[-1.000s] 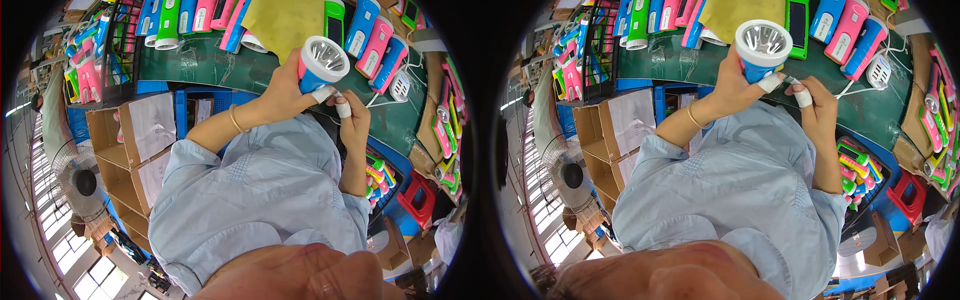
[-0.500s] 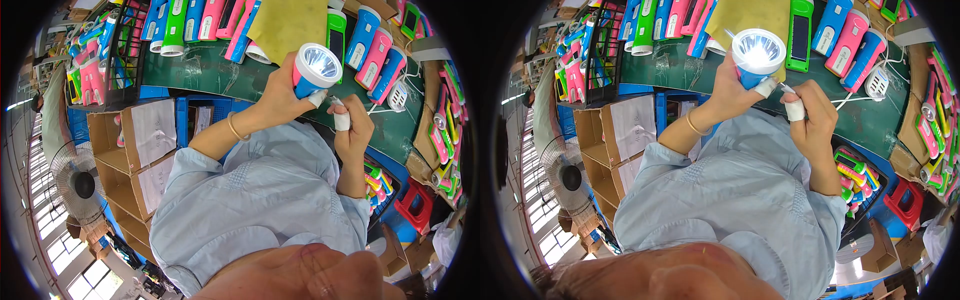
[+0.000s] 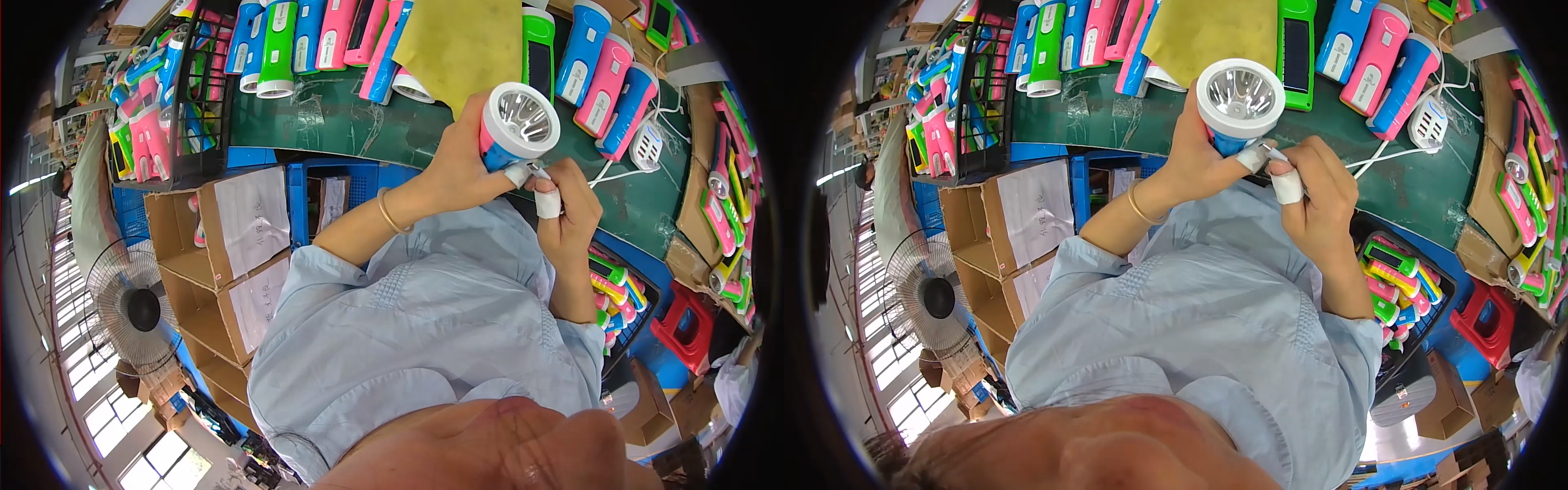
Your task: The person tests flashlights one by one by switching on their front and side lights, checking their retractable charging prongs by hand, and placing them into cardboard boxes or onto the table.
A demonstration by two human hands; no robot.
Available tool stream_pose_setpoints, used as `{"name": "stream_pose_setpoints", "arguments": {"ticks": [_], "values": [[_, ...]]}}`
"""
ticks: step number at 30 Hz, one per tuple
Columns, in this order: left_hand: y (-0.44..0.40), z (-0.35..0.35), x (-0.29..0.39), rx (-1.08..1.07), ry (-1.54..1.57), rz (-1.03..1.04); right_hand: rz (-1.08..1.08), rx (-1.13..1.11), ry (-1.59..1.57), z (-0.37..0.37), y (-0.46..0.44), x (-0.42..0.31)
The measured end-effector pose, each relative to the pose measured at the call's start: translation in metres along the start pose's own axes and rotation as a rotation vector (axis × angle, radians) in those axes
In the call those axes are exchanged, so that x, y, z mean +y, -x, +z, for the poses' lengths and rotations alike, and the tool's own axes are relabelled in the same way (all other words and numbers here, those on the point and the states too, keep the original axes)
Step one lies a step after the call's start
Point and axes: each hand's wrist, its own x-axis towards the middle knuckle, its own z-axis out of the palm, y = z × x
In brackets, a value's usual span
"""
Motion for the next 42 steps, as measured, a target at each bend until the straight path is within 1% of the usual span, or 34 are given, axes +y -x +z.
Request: {"name": "stream_pose_setpoints", "arguments": {"ticks": [3, 6, 7, 10, 11, 14, 17, 20, 21, 24, 27, 28, 29, 30, 31, 32, 33, 34, 36, 39, 42], "values": [[0.000, 0.006, 0.000, 0.033, -0.051, 0.215, -0.045, -0.007, 0.029, -0.002, -0.004, -0.004], [-0.002, 0.000, 0.011, -0.093, -0.362, 0.176, -0.056, -0.039, 0.074, -0.006, -0.011, -0.012], [-0.001, 0.005, 0.013, -0.042, -0.088, -0.031, -0.058, -0.050, 0.088, -0.006, -0.013, -0.013], [-0.004, 0.004, 0.008, 0.044, -0.237, 0.030, 0.000, -0.084, 0.100, -0.004, -0.019, -0.013], [-0.005, 0.006, 0.005, 0.103, -0.269, 0.068, 0.012, -0.092, 0.103, -0.003, -0.019, -0.013], [-0.006, 0.005, 0.006, 0.126, -0.393, 0.088, 0.057, -0.116, 0.131, -0.004, -0.019, -0.013], [-0.007, 0.007, 0.010, 0.154, -0.431, 0.049, 0.064, -0.085, 0.327, 0.001, -0.018, -0.018], [-0.008, 0.012, 0.006, 0.224, -0.415, 0.075, 0.016, -0.001, 0.435, 0.018, -0.018, -0.014], [-0.009, 0.010, 0.004, 0.205, -0.412, 0.076, -0.012, -0.004, 0.420, 0.019, -0.021, -0.011], [-0.010, 0.006, -0.005, 0.199, -0.456, 0.097, 0.131, -0.210, 0.199, 0.011, -0.025, -0.001], [-0.017, -0.001, 0.006, 0.235, -0.255, 0.037, 0.055, 0.002, 0.022, -0.001, -0.011, -0.012], [-0.021, -0.010, 0.004, 0.299, -0.183, 0.002, 0.136, 0.092, 0.026, -0.008, -0.009, -0.015], [-0.019, -0.012, 0.007, 0.255, -0.153, 0.018, 0.220, 0.188, 0.030, -0.016, -0.010, -0.019], [-0.020, -0.013, 0.010, 0.202, -0.126, 0.041, 0.220, 0.183, 0.040, -0.020, -0.017, -0.018], [-0.016, -0.011, 0.014, 0.102, -0.086, 0.007, 0.220, 0.178, 0.050, -0.025, -0.024, -0.016], [-0.010, -0.006, 0.016, 0.002, -0.041, -0.036, 0.147, 0.055, 0.065, -0.024, -0.032, -0.008], [-0.007, 0.000, 0.016, 0.000, -0.063, 0.028, 0.124, -0.007, -0.146, -0.013, -0.033, -0.007], [-0.005, 0.007, 0.020, 0.040, -0.103, 0.109, 0.086, -0.052, -0.133, -0.009, -0.037, -0.013], [0.004, 0.016, 0.010, 0.123, -0.028, 0.112, -0.051, 0.001, -0.067, 0.003, -0.039, -0.018], [0.008, 0.028, -0.003, 0.203, -0.012, 0.142, -0.090, 0.190, 0.002, 0.020, -0.040, -0.023], [0.005, 0.023, -0.008, 0.112, -0.068, 0.205, -0.120, 0.234, -0.028, 0.024, -0.038, -0.022]]}}
